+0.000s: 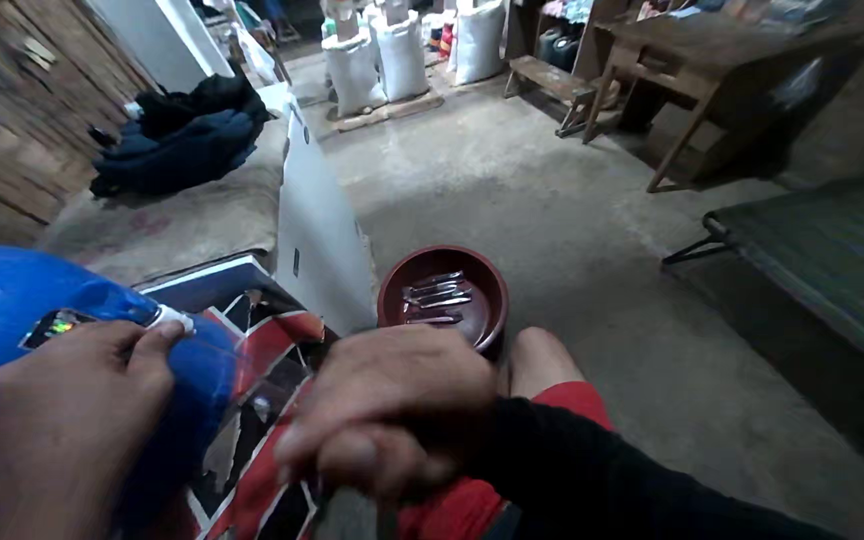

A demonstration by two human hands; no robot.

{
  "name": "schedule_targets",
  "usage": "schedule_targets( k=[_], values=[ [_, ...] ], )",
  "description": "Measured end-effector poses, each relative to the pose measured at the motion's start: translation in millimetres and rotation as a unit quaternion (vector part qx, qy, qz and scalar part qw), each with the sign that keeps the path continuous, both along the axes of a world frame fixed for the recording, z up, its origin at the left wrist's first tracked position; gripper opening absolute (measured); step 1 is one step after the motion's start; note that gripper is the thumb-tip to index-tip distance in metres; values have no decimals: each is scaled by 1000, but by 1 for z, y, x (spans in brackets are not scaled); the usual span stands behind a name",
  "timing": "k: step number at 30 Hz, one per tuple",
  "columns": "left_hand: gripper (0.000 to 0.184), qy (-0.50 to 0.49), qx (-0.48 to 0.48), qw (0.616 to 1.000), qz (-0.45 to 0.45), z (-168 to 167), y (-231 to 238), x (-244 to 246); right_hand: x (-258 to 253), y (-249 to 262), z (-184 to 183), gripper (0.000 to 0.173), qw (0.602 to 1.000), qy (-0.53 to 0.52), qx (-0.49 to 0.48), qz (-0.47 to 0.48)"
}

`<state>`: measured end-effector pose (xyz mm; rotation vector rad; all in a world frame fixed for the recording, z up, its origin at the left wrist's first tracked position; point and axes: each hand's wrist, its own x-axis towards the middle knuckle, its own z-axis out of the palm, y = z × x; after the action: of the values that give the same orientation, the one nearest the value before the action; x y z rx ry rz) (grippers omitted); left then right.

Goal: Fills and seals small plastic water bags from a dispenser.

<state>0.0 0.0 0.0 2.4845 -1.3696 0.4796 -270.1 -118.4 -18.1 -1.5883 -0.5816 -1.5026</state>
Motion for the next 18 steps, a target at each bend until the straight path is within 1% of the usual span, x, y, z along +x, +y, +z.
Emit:
schedule_targets(
  k=[1, 3, 5, 9, 11, 13, 14, 16, 18],
  values=[
    [54, 7, 7, 1000, 0, 2, 0, -2, 11, -7, -10, 30, 999, 4, 23, 32],
    [53, 4, 7, 1000, -12, 6, -1, -6, 22, -16, -25, 31, 994, 45, 63, 81],
    [53, -7, 3, 1000, -20, 7, -1, -8, 28, -20, -34, 31, 989, 61, 84, 106],
    [53, -12, -3, 1000, -25, 5, -2, -9, 32, -23, -39, 34, 982, 63, 93, 150],
    [52, -12, -1, 1000, -22, 5, -2, -11, 33, -23, -40, 36, 969, 70, 116, 208],
    [52, -9, 2, 1000, -21, 6, -2, -12, 33, -21, -42, 36, 934, 79, 165, 306],
    [52, -6, 7, 1000, -21, 8, -2, -12, 32, -19, -42, 35, 905, 83, 194, 369],
    [50, 2, 19, 1000, -23, 10, -2, -15, 31, -15, -40, 35, 831, 81, 243, 494],
    [49, 8, 33, 999, -31, 13, -2, -17, 29, -10, -39, 33, 758, 74, 273, 588]
  ],
)
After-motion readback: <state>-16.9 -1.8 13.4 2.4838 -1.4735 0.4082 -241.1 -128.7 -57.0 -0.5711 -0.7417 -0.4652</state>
